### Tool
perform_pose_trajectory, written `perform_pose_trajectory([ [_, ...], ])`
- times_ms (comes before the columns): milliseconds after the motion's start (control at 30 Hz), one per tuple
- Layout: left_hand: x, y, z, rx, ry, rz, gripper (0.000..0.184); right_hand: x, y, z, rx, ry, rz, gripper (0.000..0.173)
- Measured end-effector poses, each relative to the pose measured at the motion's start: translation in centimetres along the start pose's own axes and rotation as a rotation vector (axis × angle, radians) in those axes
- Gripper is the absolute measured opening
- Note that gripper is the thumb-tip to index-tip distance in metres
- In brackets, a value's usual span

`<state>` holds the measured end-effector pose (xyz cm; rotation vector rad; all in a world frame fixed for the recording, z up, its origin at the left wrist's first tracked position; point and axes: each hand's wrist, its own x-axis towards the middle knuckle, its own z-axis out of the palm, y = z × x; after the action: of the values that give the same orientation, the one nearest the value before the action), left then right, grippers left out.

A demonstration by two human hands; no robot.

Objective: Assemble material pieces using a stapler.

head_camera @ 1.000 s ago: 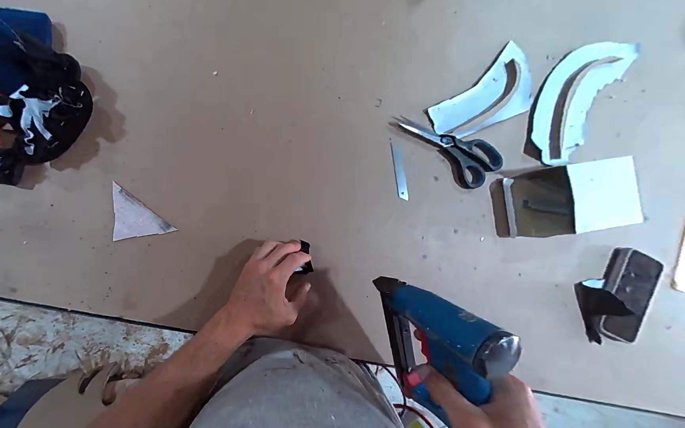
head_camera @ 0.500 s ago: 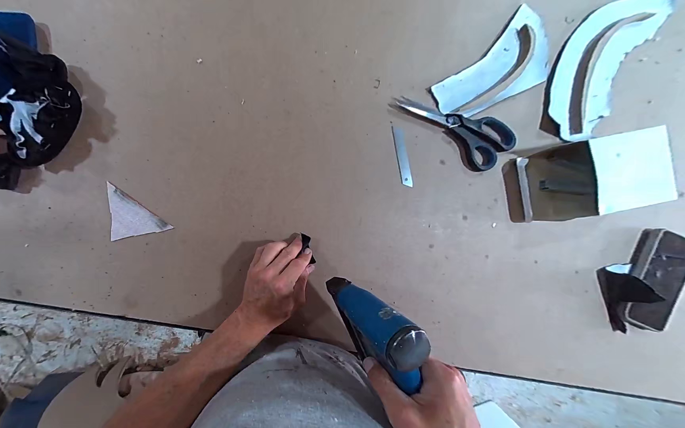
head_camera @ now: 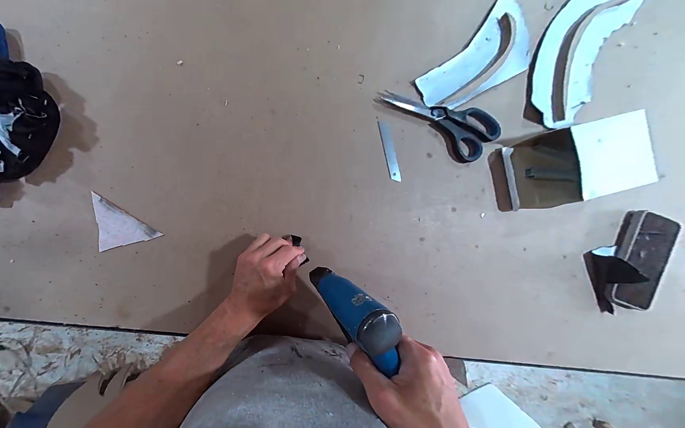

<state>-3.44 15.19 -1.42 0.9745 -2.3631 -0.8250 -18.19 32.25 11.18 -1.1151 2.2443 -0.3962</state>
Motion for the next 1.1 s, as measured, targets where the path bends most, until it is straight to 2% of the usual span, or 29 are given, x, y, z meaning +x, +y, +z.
perform_pose_trajectory([
  [767,0.3,-1.0,0.1,-0.067,0.005,0.088,0.018,2.0,-2.6,1.3,-0.086,-0.055,0.126,0.023],
  [900,0.0,-1.2,-0.3,-0.035,-0.012,0.107,0.024,0.1,-0.2,-0.8,0.047,-0.005,0.207,0.032],
  [1000,-1.2,-0.6,-1.5,0.038,-0.162,0.083,0.039,-0.2,2.3,-3.1,-0.113,0.086,0.285,0.042],
  [1033,-1.3,-0.4,-1.7,0.014,-0.171,0.048,0.041,0.3,3.2,-3.2,-0.179,0.119,0.263,0.046],
  [1100,-1.0,0.9,-3.3,-0.232,-0.204,-0.171,0.04,1.4,5.2,-2.9,-0.208,0.145,0.208,0.062],
])
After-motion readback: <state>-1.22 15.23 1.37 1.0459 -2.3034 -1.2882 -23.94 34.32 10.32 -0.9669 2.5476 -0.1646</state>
